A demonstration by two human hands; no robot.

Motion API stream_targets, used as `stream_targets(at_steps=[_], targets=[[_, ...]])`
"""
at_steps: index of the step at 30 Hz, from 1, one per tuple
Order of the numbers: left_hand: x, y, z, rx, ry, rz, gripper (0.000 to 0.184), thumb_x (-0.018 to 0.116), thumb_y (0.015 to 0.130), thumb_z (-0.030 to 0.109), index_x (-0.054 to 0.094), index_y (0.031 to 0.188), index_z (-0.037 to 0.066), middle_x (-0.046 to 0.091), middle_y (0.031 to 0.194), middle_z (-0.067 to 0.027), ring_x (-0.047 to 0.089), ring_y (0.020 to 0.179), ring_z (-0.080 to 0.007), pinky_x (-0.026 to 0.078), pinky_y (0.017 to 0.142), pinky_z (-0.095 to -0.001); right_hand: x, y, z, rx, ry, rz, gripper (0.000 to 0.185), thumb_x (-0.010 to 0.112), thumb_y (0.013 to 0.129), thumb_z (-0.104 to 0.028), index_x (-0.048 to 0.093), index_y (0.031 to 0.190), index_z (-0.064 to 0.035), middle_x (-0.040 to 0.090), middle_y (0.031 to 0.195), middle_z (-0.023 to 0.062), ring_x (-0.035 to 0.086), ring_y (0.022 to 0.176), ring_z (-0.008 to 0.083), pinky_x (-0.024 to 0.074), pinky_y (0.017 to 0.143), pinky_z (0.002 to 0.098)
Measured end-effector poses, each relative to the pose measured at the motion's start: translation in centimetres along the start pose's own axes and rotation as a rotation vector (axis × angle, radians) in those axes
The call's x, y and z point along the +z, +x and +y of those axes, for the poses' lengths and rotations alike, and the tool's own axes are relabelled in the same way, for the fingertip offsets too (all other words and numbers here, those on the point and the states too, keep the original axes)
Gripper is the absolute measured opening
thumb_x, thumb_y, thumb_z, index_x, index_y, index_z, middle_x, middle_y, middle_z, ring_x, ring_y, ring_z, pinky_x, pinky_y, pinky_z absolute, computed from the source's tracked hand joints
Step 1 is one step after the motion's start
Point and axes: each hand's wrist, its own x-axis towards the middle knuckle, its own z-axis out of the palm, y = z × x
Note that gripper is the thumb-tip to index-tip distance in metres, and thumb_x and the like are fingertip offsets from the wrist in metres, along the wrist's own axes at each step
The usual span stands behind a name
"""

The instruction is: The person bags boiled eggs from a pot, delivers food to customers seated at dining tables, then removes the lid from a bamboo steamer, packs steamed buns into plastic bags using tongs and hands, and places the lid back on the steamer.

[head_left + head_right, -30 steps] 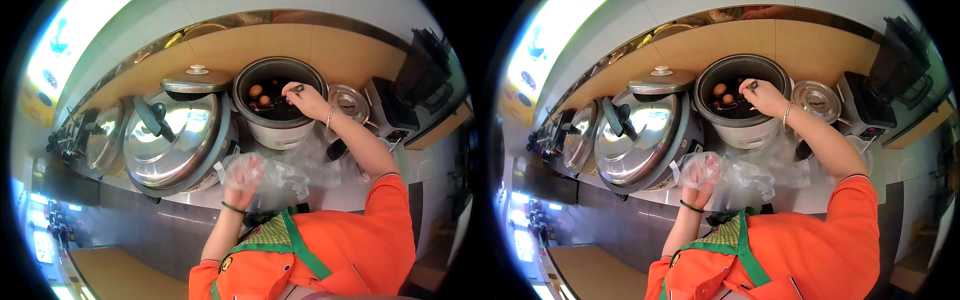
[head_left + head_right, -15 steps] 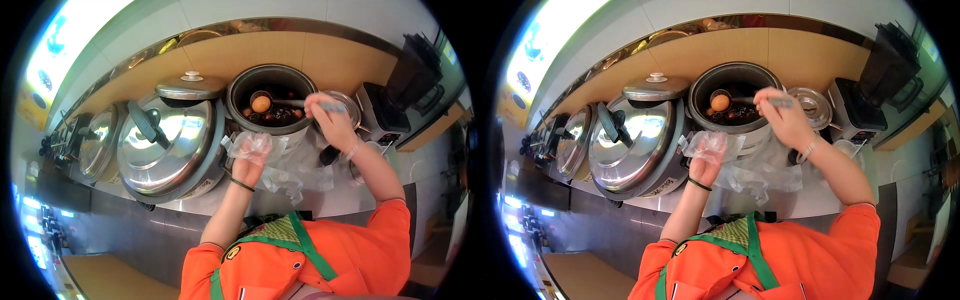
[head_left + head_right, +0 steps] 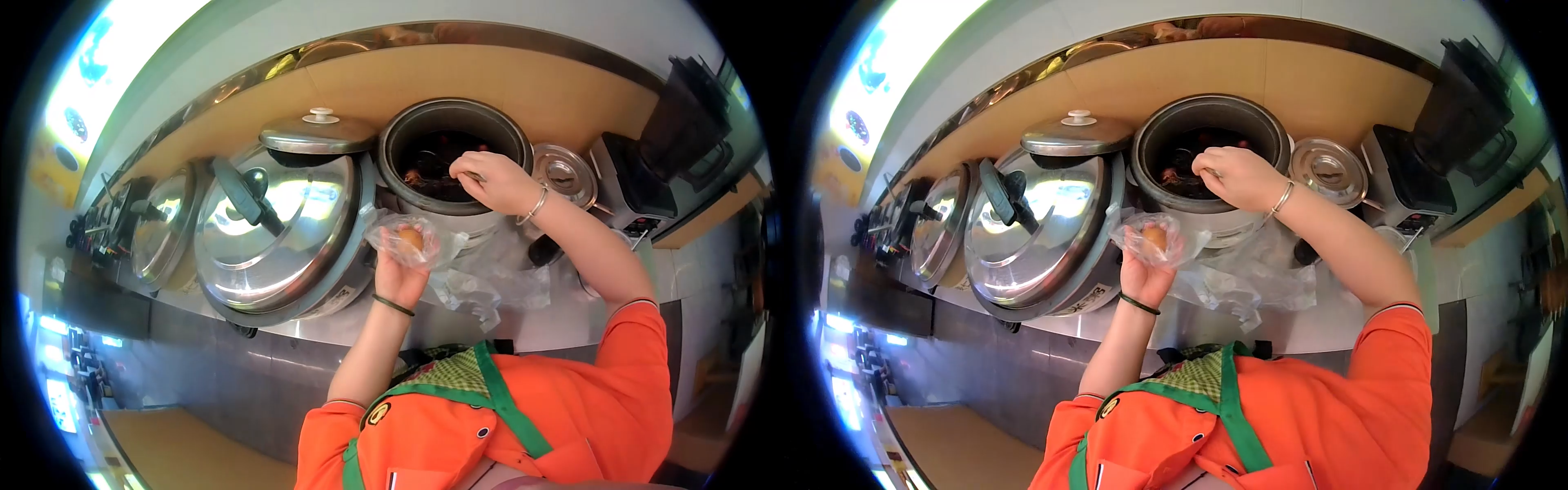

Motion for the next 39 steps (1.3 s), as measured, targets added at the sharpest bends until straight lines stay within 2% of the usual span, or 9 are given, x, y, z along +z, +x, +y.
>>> stream_targets(at_steps=[5, 10, 16, 22, 25, 27, 31, 35, 39], targets=[[-1.0, 0.2, 0.2, 0.008, -0.019, -0.023, 0.025, 0.045, 0.087, 0.03, 0.053, 0.085, 0.007, 0.052, 0.088, -0.0059, 0.05, 0.093, -0.0226, 0.039, 0.086, -0.0391, 1.5, 1.4, 0.3, 0.227, 0.177, 0.057, 0.013, 0.045, 0.081, -0.014, 0.053, 0.083, -0.0039, 0.056, 0.072, 0.0113, 0.055, 0.067, 0.0254, 0.0433, 0.062, 0.0329], [-0.8, 0.4, 0.6, 0.002, -0.073, 0.015, 0.017, 0.042, 0.084, 0.017, 0.052, 0.089, 0.004, 0.055, 0.099, -0.0085, 0.05, 0.098, -0.0228, 0.039, 0.089, -0.0377, 0.4, 0.5, -0.5, 0.412, 0.311, 0.167, 0.016, 0.044, 0.083, -0.016, 0.054, 0.084, -0.0026, 0.055, 0.066, 0.0106, 0.056, 0.062, 0.0205, 0.0439, 0.06, 0.03], [0.5, -0.1, 0.7, 0.056, -0.013, 0.005, 0.027, 0.038, 0.086, 0.021, 0.051, 0.1, 0.002, 0.052, 0.112, -0.0117, 0.047, 0.106, -0.0253, 0.037, 0.092, -0.0395, -2.3, -1.6, -3.8, 0.544, 0.44, 0.286, 0.018, 0.044, 0.085, -0.016, 0.055, 0.084, -0.0019, 0.057, 0.068, 0.0074, 0.057, 0.061, 0.0127, 0.045, 0.057, 0.0252], [0.8, -0.9, 0.1, 0.058, -0.059, -0.075, 0.034, 0.038, 0.086, 0.022, 0.042, 0.116, 0.007, 0.039, 0.126, -0.0143, 0.036, 0.116, -0.0304, 0.03, 0.098, -0.0442, -4.7, -3.5, -6.8, 0.515, 0.423, 0.349, 0.015, 0.044, 0.085, -0.014, 0.054, 0.085, -0.0022, 0.057, 0.072, 0.0069, 0.056, 0.065, 0.0107, 0.0445, 0.059, 0.0248], [0.8, -1.2, 0.0, 0.059, -0.064, -0.167, 0.04, 0.04, 0.086, 0.026, 0.039, 0.122, 0.011, 0.033, 0.131, -0.0137, 0.029, 0.121, -0.0342, 0.027, 0.1, -0.0463, -6.1, -4.5, -9.4, 0.326, 0.324, 0.285, 0.011, 0.048, 0.081, -0.011, 0.054, 0.086, -0.0032, 0.056, 0.074, 0.0068, 0.056, 0.067, 0.0143, 0.0439, 0.06, 0.026], [1.4, -1.5, 0.2, 0.053, -0.092, -0.181, 0.043, 0.042, 0.085, 0.03, 0.037, 0.125, 0.014, 0.032, 0.132, -0.0128, 0.027, 0.123, -0.0351, 0.026, 0.1, -0.047, -6.6, -5.1, -11.3, -0.137, 0.12, 0.178, 0.016, 0.055, 0.073, -0.005, 0.055, 0.088, -0.0045, 0.055, 0.076, 0.0067, 0.056, 0.069, 0.02, 0.0439, 0.062, 0.0284], [1.2, -2.0, 0.4, 0.002, -0.177, -0.293, 0.052, 0.049, 0.082, 0.035, 0.035, 0.129, 0.016, 0.029, 0.135, -0.0105, 0.02, 0.126, -0.035, 0.015, 0.104, -0.0496, -6.5, -5.8, -12.8, -0.348, -0.156, 0.005, 0.031, 0.059, 0.062, -0.003, 0.054, 0.092, -0.0048, 0.054, 0.082, 0.0078, 0.055, 0.072, 0.0244, 0.0445, 0.062, 0.032], [-0.6, -2.3, 0.4, -0.001, -0.158, -0.328, 0.056, 0.053, 0.08, 0.037, 0.034, 0.13, 0.02, 0.028, 0.135, -0.0102, 0.02, 0.126, -0.0352, 0.015, 0.104, -0.0496, -6.5, -5.5, -10.5, -0.258, -0.189, 0.018, 0.027, 0.059, 0.065, -0.005, 0.054, 0.091, -0.0042, 0.054, 0.084, 0.0086, 0.054, 0.073, 0.0255, 0.0439, 0.063, 0.033], [-1.5, -3.6, 0.4, 0.017, -0.049, -0.327, 0.057, 0.055, 0.077, 0.041, 0.036, 0.127, 0.022, 0.032, 0.132, -0.0111, 0.024, 0.124, -0.0379, 0.026, 0.099, -0.0499, -3.7, -5.0, -5.0, -0.057, -0.306, -0.063, 0.021, 0.056, 0.071, -0.004, 0.053, 0.091, -0.0051, 0.053, 0.085, 0.0091, 0.052, 0.077, 0.0275, 0.0427, 0.066, 0.0341]])
